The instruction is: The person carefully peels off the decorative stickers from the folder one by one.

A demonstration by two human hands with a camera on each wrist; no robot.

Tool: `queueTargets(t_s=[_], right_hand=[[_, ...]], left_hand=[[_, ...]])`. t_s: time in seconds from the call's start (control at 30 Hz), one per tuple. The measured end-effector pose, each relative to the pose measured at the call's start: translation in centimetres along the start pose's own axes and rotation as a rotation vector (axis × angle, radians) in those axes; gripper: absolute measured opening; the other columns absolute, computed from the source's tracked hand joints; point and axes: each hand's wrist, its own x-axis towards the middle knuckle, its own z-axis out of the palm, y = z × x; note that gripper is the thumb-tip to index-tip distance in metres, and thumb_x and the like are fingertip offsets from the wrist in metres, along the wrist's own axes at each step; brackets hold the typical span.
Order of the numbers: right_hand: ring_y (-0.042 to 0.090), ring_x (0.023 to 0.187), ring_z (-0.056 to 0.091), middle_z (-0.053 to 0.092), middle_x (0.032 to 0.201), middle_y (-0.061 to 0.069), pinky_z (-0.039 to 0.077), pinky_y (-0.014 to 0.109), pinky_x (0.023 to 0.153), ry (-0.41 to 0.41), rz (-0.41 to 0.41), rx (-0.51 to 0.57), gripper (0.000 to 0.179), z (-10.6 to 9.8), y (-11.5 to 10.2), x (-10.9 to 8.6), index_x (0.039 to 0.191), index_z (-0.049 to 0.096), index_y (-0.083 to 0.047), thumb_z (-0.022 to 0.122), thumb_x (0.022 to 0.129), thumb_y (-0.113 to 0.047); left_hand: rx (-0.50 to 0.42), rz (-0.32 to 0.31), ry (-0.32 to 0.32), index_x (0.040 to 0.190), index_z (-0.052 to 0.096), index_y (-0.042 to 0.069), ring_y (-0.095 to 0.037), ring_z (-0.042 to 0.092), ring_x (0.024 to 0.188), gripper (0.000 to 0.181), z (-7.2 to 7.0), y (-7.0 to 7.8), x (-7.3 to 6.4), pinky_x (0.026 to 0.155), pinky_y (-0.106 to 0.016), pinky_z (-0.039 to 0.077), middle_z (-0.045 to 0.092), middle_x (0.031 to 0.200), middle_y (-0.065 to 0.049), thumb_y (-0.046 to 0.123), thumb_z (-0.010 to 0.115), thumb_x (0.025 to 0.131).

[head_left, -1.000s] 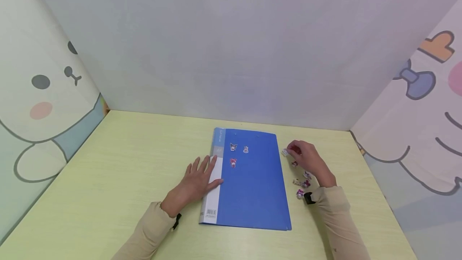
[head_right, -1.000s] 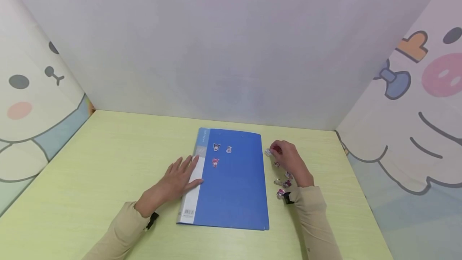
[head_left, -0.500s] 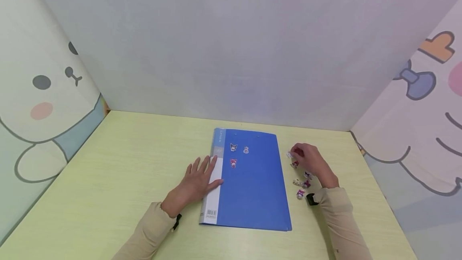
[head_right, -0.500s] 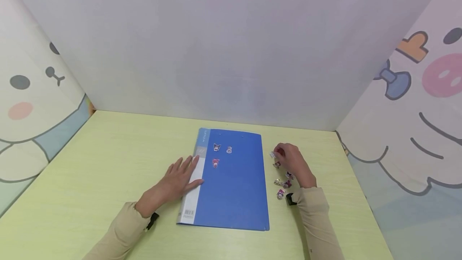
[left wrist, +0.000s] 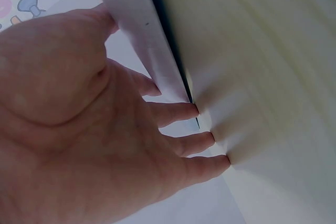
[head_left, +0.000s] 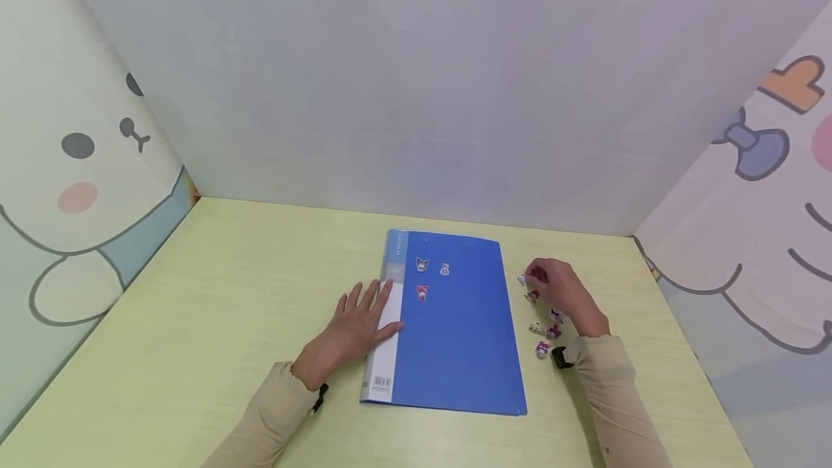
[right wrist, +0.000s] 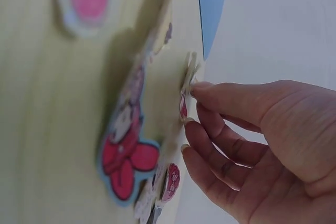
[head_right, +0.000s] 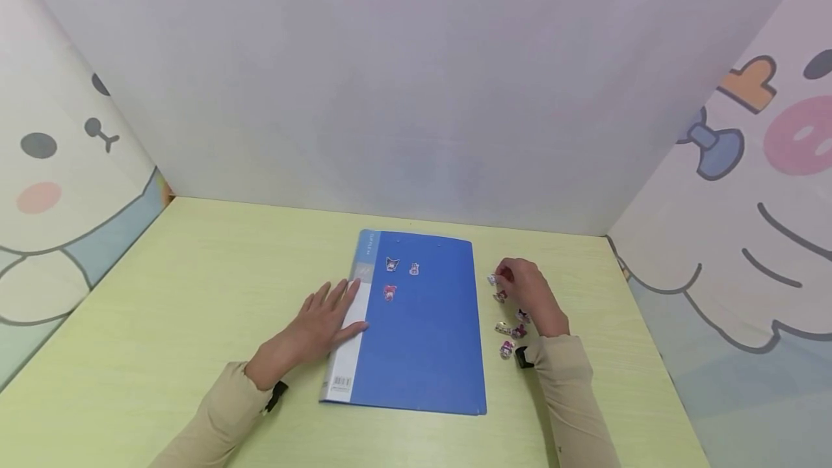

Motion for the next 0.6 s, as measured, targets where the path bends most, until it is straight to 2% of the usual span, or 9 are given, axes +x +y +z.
queueTargets(t_s=[0.23, 0.4, 0.6], right_hand=[[0.017, 0.068, 0.058, 0.066, 0.081, 0.008, 0.049, 0.035, 0.064, -0.006, 0.056, 0.004, 0.006, 0.08, -0.12, 0.03, 0.100, 0.065, 0.003, 0.067, 0.098, -0.002], [0.017, 0.070, 0.056, 0.066, 0.083, 0.008, 0.049, 0.036, 0.065, -0.015, 0.032, -0.032, 0.005, 0.14, -0.24, 0.03, 0.097, 0.070, 0.003, 0.068, 0.097, -0.001], [0.019, 0.072, 0.058, 0.066, 0.083, 0.008, 0.051, 0.038, 0.067, -0.031, 0.040, -0.033, 0.007, 0.10, -0.18, 0.07, 0.098, 0.071, 0.005, 0.068, 0.097, -0.001]], left_hand=[[0.007, -0.001, 0.003, 0.162, 0.026, 0.005, -0.053, 0.023, 0.149, 0.077, 0.06, -0.08, 0.02, 0.117, -0.069, 0.022, 0.030, 0.163, -0.026, 0.046, 0.057, 0.104], [0.010, 0.005, 0.006, 0.162, 0.026, 0.004, -0.054, 0.024, 0.148, 0.077, 0.07, -0.10, 0.03, 0.116, -0.070, 0.022, 0.030, 0.162, -0.027, 0.045, 0.057, 0.104], [0.011, 0.006, 0.006, 0.162, 0.027, 0.004, -0.054, 0.024, 0.148, 0.077, -0.05, -0.03, 0.03, 0.116, -0.069, 0.023, 0.031, 0.162, -0.027, 0.046, 0.056, 0.104]])
